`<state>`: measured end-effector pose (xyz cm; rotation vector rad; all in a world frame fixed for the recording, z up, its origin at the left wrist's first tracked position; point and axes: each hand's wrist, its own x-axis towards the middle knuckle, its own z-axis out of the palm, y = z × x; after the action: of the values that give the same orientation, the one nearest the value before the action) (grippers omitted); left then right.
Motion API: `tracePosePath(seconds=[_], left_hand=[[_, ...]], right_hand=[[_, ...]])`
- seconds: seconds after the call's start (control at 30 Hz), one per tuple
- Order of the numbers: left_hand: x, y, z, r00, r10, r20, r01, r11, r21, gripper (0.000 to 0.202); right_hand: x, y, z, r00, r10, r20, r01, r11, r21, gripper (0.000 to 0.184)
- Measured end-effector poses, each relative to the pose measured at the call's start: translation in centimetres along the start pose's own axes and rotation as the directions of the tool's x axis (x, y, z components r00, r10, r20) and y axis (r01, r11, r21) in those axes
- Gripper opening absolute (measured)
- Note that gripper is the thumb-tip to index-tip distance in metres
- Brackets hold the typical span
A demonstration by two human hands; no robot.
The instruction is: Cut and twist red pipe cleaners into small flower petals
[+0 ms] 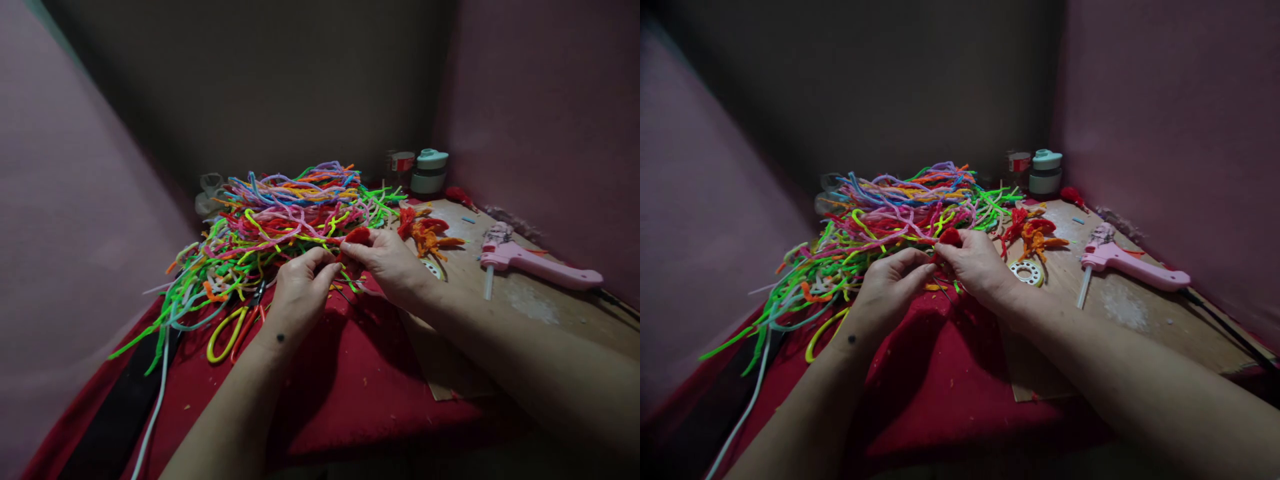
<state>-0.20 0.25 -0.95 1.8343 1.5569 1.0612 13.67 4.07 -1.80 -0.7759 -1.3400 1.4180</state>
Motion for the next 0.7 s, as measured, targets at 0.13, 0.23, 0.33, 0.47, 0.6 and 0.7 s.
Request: tracePosePath(seconds=[0.13, 0.23, 0.33, 0.47, 0.6, 0.7], left_hand=[[0.08, 0.22, -0.20, 0.998, -0.058, 0.029, 0.060, 0.995, -0.075, 0.016], [0.16, 0.31, -0.21, 0.996, -0.080, 0.039, 0.084, 0.993, -0.087, 0.015], [0.21, 0.35, -0.16, 0.995, -0.088, 0.045, 0.091, 0.994, -0.064, 0.013], [0.11, 0.53, -0.17, 0.996, -0.088, 0.029, 0.089, 0.995, -0.041, 0.010], [-0.06, 0.81, -0.13, 0.991, -0.135, 0.025, 0.137, 0.986, -0.097, 0.009], [-0.09, 0.87, -0.03, 0.987, -0.157, 0.033, 0.160, 0.979, -0.126, 0.008]], right_hand=[[-0.08, -0.08, 0.09, 1.000, 0.012, 0.014, -0.012, 1.000, -0.016, 0.018], [0.00, -0.15, 0.03, 1.000, 0.001, -0.003, -0.001, 1.000, -0.017, 0.018], [0.23, -0.14, -0.17, 0.999, 0.012, -0.038, -0.012, 1.000, -0.010, 0.018], [0.51, 0.07, -0.37, 0.998, 0.021, -0.067, -0.020, 1.000, 0.014, 0.017], [0.53, 0.21, -0.33, 0.997, 0.036, -0.072, -0.033, 0.998, 0.044, 0.015], [0.51, 0.21, -0.30, 0.996, 0.048, -0.074, -0.044, 0.998, 0.052, 0.015]])
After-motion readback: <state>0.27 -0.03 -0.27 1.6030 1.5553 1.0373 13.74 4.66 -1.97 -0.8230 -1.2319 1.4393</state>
